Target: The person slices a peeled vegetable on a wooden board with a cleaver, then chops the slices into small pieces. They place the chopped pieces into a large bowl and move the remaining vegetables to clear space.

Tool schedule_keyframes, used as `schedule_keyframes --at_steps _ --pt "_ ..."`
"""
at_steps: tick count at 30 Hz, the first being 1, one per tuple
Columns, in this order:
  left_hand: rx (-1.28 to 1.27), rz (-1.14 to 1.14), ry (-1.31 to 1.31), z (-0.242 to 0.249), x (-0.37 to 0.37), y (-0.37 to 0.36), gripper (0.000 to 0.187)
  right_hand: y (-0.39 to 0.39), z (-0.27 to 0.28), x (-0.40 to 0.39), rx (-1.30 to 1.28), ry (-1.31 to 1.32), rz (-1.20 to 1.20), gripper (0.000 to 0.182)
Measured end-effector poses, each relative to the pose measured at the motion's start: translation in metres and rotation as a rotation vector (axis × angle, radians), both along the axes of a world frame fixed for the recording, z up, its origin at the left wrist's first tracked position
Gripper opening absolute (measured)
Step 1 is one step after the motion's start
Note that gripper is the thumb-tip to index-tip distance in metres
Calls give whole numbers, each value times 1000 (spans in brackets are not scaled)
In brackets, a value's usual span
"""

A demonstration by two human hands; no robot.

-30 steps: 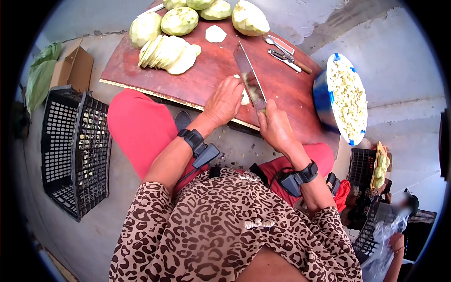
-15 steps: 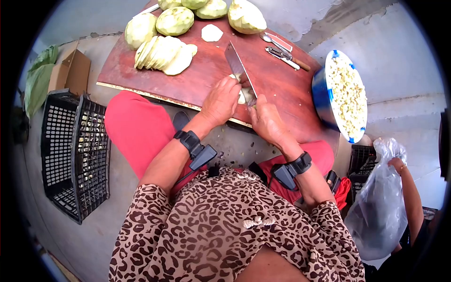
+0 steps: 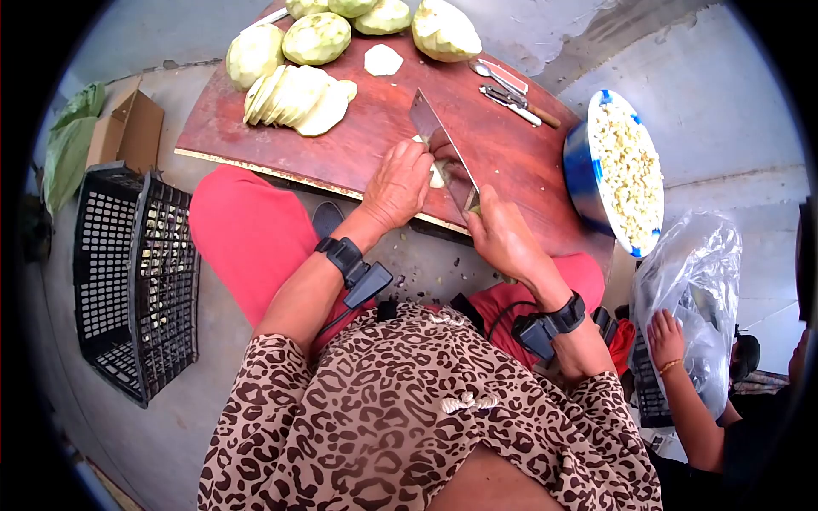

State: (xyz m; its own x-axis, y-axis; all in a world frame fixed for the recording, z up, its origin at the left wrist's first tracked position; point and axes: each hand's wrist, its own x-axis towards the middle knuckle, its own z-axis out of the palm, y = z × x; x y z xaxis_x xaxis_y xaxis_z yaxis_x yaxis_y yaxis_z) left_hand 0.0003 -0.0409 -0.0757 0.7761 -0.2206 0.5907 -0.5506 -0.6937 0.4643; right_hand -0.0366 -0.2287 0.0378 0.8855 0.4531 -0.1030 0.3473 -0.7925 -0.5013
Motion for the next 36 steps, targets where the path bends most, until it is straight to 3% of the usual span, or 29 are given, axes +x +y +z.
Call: schedule_keyframes --at_steps 14,28,36 --pt "6 -14 -9 0 -4 2 29 14 -44 29 47 -91 -39 22" --pt "-13 1 3 0 -4 3 25 5 4 -1 -13 34 17 20" --pt "0 -3 14 -1 -5 3 27 23 -42 26 62 -76 -26 17"
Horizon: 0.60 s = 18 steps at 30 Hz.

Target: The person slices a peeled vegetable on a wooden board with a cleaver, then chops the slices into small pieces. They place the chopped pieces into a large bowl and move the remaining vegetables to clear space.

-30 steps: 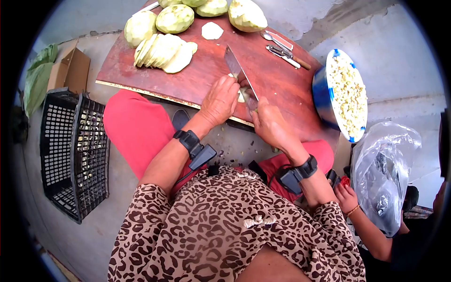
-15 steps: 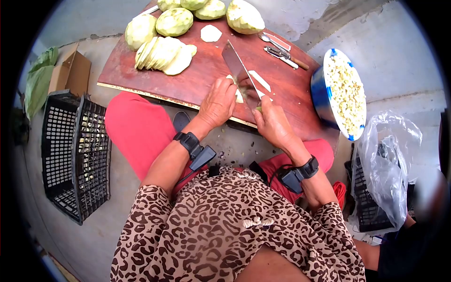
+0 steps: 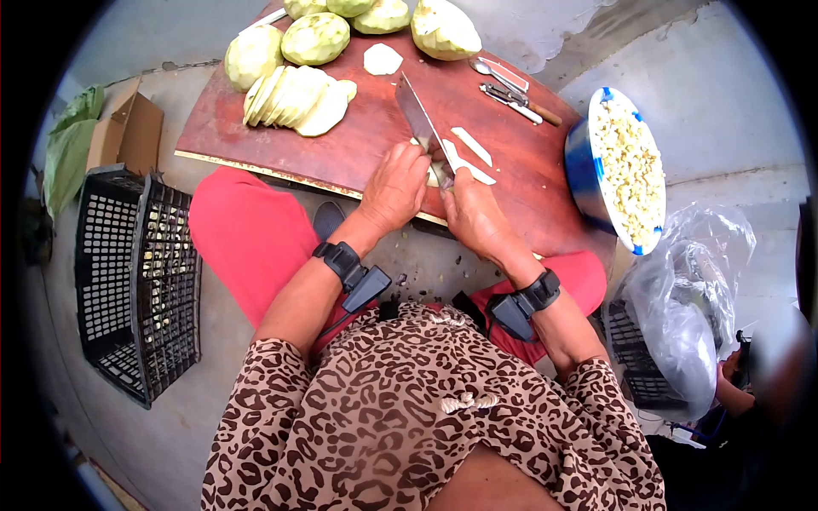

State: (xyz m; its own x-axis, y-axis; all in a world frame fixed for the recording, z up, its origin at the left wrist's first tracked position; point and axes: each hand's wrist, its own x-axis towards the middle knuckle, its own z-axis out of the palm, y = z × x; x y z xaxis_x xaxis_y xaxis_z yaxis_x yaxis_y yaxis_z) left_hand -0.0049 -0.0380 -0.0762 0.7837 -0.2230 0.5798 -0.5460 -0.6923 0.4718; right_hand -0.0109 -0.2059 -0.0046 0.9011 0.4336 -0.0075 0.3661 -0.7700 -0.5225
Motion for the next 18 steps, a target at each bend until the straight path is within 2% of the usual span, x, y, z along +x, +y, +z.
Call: schedule_keyframes --at_steps 7,9,18 --pt "-55 28 -9 -2 -2 -1 26 -11 10 -2 32 16 -47 22" --pt "-85 49 -13 -2 -2 -2 25 -14 21 -9 7 13 14 22" --pt "-38 52 20 0 -3 -1 24 -9 38 -26 -32 73 36 18"
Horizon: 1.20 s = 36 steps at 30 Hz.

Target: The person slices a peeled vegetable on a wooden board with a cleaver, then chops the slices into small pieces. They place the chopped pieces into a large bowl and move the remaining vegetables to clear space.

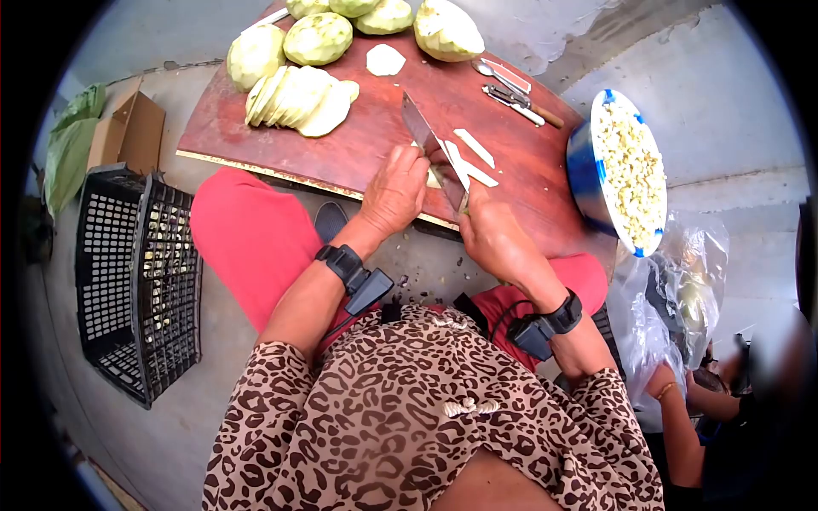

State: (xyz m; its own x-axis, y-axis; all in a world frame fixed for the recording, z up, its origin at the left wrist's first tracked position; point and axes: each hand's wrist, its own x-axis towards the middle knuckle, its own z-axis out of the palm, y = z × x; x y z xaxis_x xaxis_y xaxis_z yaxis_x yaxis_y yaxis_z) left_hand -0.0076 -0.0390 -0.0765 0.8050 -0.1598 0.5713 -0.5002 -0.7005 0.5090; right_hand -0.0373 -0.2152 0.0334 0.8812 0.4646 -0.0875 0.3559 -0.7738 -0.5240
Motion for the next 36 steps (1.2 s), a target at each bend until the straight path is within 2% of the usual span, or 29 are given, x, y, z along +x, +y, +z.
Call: schedule_keyframes --at_steps 7,16,22,25,28,31,33,36 --pt "15 -10 -30 0 1 1 24 11 -38 22 59 -101 9 19" --pt "0 41 -41 -4 1 -1 21 2 -12 12 48 -33 -47 21" --pt "30 36 -125 -5 2 1 20 -3 1 2 -4 46 7 19" --pt "24 34 -118 -5 3 1 20 2 -4 2 -7 -27 26 17" --pt "37 28 -104 -5 2 1 22 12 -31 11 13 -61 -21 15" --pt "46 23 -125 -3 1 2 23 15 -37 18 40 -18 -55 24" --pt "40 11 -147 -2 0 3 24 10 -43 23 37 -54 -38 21" --pt "45 40 -107 -6 1 1 18 4 -42 23 72 -50 -52 21"
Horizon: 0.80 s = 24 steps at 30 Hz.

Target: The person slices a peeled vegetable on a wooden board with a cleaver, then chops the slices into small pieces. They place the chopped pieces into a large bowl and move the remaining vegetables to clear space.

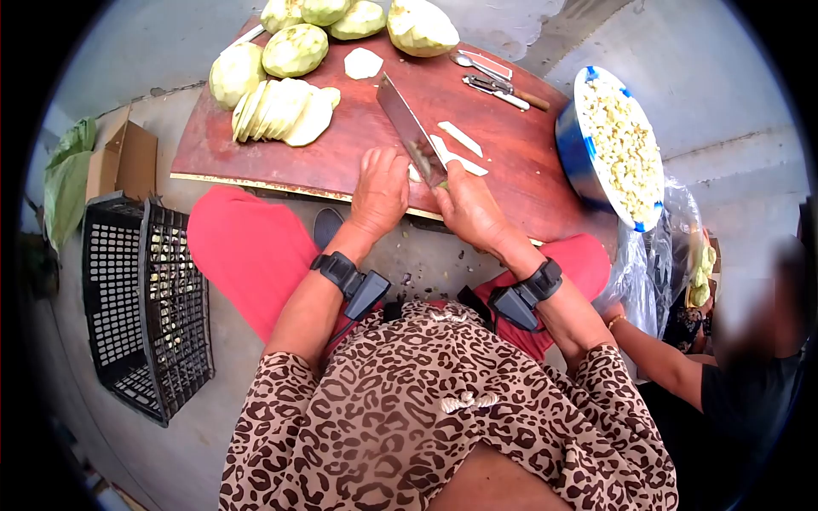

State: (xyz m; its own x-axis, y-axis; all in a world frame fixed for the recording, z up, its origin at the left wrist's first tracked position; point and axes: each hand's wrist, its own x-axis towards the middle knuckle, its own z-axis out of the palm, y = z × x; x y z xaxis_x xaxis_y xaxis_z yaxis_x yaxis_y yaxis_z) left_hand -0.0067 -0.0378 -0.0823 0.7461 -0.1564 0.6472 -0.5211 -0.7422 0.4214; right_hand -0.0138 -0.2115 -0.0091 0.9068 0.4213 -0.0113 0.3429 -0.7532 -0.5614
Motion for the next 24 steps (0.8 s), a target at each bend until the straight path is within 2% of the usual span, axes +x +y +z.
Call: schedule_keyframes --at_steps 3,10,13,19,22,24 --pt "-53 35 17 0 -1 -1 24 -2 12 -4 15 17 -6 23" --pt "-33 28 16 -1 0 -1 21 -3 36 -18 -38 63 74 21" --pt "-44 22 22 0 0 -1 20 0 36 -17 -39 128 67 23" --pt "-23 12 34 -1 1 -3 18 10 4 -7 -19 72 9 23" --pt "16 22 46 1 0 -3 19 5 3 -2 27 119 -45 25" --pt "24 18 53 2 0 -5 20 -6 -11 2 268 69 -12 27"
